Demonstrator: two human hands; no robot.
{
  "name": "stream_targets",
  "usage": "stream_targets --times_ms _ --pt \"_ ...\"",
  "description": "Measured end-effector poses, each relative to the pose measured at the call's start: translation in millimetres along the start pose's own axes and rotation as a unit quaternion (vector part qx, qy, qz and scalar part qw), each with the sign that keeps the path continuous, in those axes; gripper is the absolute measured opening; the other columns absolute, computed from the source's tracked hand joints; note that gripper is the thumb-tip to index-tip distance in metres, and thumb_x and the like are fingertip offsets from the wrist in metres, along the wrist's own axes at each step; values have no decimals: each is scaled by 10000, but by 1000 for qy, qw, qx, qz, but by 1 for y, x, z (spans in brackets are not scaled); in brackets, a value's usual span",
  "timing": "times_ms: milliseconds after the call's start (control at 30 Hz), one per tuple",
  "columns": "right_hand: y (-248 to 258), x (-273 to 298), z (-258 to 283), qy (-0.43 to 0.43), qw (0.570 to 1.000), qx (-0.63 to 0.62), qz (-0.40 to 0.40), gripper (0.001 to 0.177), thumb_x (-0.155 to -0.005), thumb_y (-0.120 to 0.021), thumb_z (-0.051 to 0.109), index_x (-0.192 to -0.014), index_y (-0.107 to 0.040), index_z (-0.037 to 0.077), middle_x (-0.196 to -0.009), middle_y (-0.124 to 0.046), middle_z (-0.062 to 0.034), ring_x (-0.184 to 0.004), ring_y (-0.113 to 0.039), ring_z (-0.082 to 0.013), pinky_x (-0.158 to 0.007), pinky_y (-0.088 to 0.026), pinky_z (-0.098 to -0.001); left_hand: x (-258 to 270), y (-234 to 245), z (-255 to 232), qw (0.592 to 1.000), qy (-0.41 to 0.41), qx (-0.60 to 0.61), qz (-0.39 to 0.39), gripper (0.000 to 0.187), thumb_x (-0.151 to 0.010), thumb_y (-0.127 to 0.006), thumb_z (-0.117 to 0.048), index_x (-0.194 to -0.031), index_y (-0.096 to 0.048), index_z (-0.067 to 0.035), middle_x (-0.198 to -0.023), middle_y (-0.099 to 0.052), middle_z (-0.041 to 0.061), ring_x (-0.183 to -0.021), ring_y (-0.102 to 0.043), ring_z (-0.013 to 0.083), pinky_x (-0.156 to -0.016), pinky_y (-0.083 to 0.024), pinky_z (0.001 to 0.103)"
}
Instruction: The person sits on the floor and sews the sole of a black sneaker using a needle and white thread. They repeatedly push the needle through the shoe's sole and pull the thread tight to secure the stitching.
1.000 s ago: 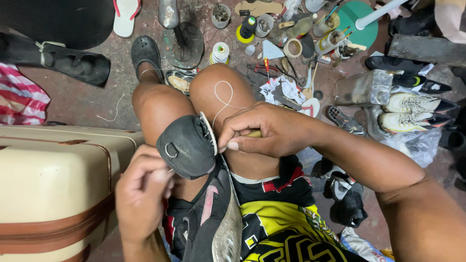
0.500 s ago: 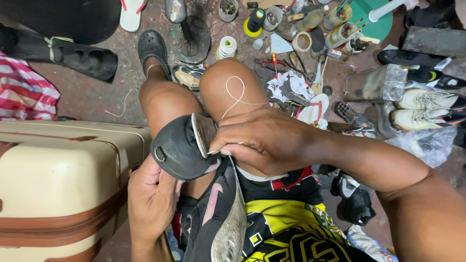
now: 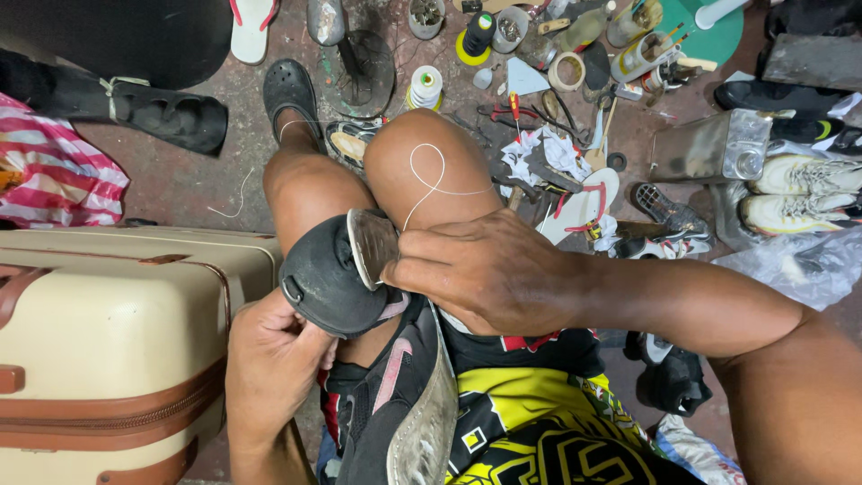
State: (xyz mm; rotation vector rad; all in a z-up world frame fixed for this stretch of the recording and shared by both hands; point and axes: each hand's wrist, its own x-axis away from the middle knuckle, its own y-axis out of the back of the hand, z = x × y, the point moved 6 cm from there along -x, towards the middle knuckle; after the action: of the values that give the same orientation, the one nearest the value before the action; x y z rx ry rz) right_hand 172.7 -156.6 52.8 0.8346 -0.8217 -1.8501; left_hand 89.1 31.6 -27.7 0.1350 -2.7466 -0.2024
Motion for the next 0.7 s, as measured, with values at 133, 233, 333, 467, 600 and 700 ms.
stream_targets --times_ms 133,233,333,467,600,700 --pt "4 2 7 -2 998 56 -1 331 -811 -657 126 -1128 -608 49 -1025 -564 -92 -957 -634 -269 -798 -510 -400 8 5 -16 997 -18 -74 -32 184 -890 -699 -89 -728 -675 -5 -540 -594 -8 -485 -540 44 -437 -428 241" --pt "1 2 10 -39 998 55 17 231 -848 -635 158 -1055 -600 62 -970 -552 -80 -925 -626 -258 -794 -499 -401 7 4 -24 993 -32 -113 -31 200 -900 -701 -95 -735 -660 11 -526 -590 4 -483 -536 56 -442 -427 249" --pt "3 -2 6 -13 998 57 2 238 -852 -645 172 -1064 -612 68 -939 -545 -67 -908 -625 -238 -781 -502 -385 4 1 -25 996 -40 -83 -4 213 -916 -694 -100 -736 -660 8 -535 -602 4 -489 -542 55 -449 -434 246" --pt "5 2 0 26 994 84 -61 176 -958 -686 238 -931 -592 91 -868 -540 -50 -827 -628 -211 -703 -501 -366 2 -1 -15 997 -36 -73 15 158 -906 -695 -103 -781 -701 -6 -554 -619 -5 -496 -546 48 -461 -444 233" --pt "6 7 -10 11 982 163 -98 392 -970 -721 426 -775 -571 120 -701 -494 -21 -650 -605 -190 -562 -478 -356 2 -4 -9 999 -36 -22 13 139 -932 -699 -91 -828 -715 -1 -609 -630 -7 -530 -539 46 -477 -426 224" --pt "4 10 -12 -2 979 171 -109 417 -949 -729 461 -745 -575 132 -675 -498 -13 -620 -613 -189 -548 -483 -346 6 -7 -6 999 -46 14 -7 101 -952 -684 -77 -905 -715 7 -646 -635 -4 -562 -544 44 -504 -428 212"
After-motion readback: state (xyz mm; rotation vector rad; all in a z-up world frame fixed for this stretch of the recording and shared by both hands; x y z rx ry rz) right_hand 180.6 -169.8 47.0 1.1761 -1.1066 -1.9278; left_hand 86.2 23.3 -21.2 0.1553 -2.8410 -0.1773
